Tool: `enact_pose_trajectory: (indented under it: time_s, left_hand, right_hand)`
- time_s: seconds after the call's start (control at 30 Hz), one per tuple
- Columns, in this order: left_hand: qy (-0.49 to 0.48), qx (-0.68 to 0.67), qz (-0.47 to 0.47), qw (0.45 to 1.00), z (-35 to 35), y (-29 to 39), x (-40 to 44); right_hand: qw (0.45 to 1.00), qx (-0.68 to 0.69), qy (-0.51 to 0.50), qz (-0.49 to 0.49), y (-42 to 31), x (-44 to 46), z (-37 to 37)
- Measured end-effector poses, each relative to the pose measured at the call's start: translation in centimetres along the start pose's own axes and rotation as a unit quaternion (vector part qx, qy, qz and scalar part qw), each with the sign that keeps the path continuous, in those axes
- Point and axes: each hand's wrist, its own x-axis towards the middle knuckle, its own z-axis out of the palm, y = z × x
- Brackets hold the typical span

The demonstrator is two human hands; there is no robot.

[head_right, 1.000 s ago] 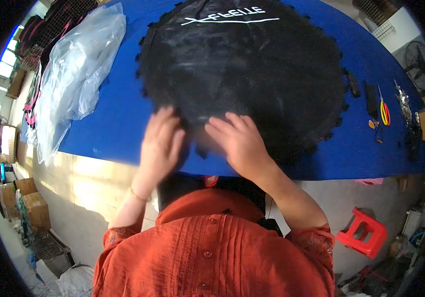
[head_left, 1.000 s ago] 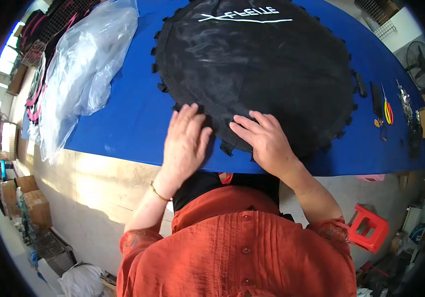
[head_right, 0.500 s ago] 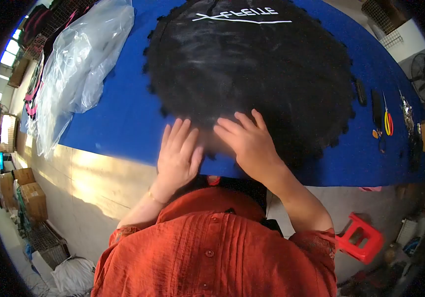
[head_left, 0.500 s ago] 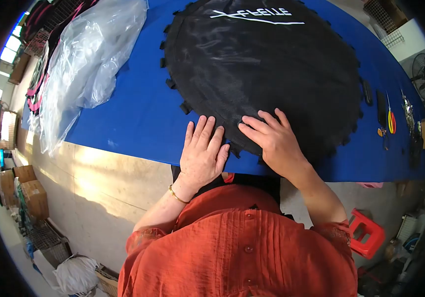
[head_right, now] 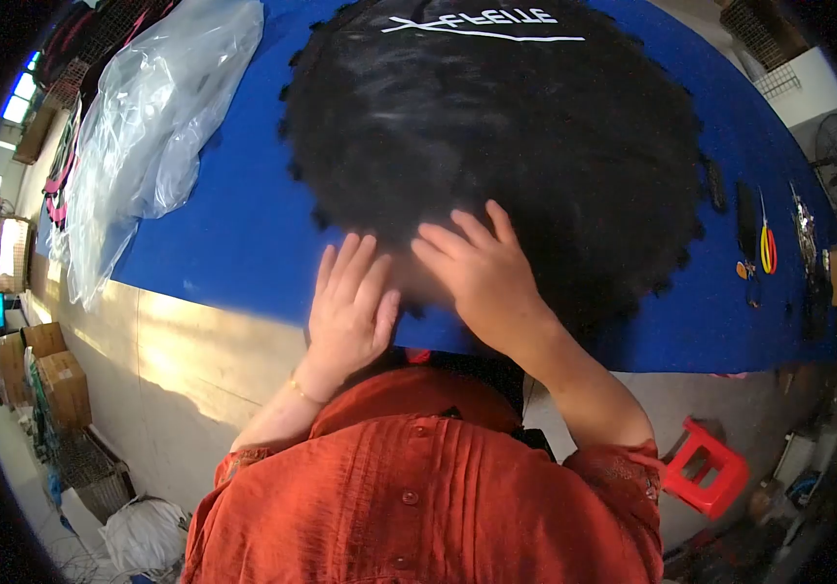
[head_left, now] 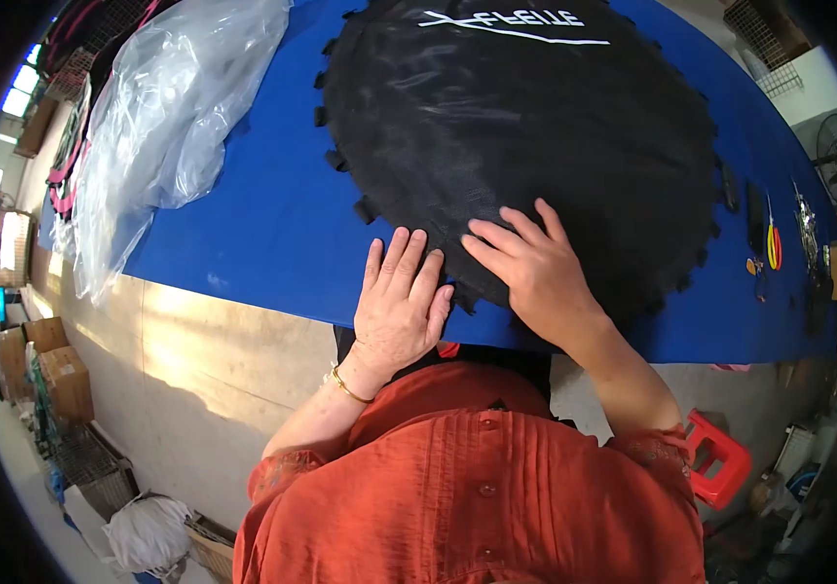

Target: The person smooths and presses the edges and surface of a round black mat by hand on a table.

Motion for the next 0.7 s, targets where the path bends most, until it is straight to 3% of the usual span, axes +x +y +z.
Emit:
enact_pose_trajectory:
  time_s: [0.47,0.7]
  left_hand:
    - [-0.003,0.009,0.001,1.0,0.1,0.3,0.1]
    - [0.001,0.016,-0.007,1.0,0.3,0.3,0.3]
  right_hand:
    - [0.999,0.019,0.028,-0.001,-0.3,1.1,1.2]
    - [0.999,-0.017,0.002,0.033,-0.6,-2.6,-0.1]
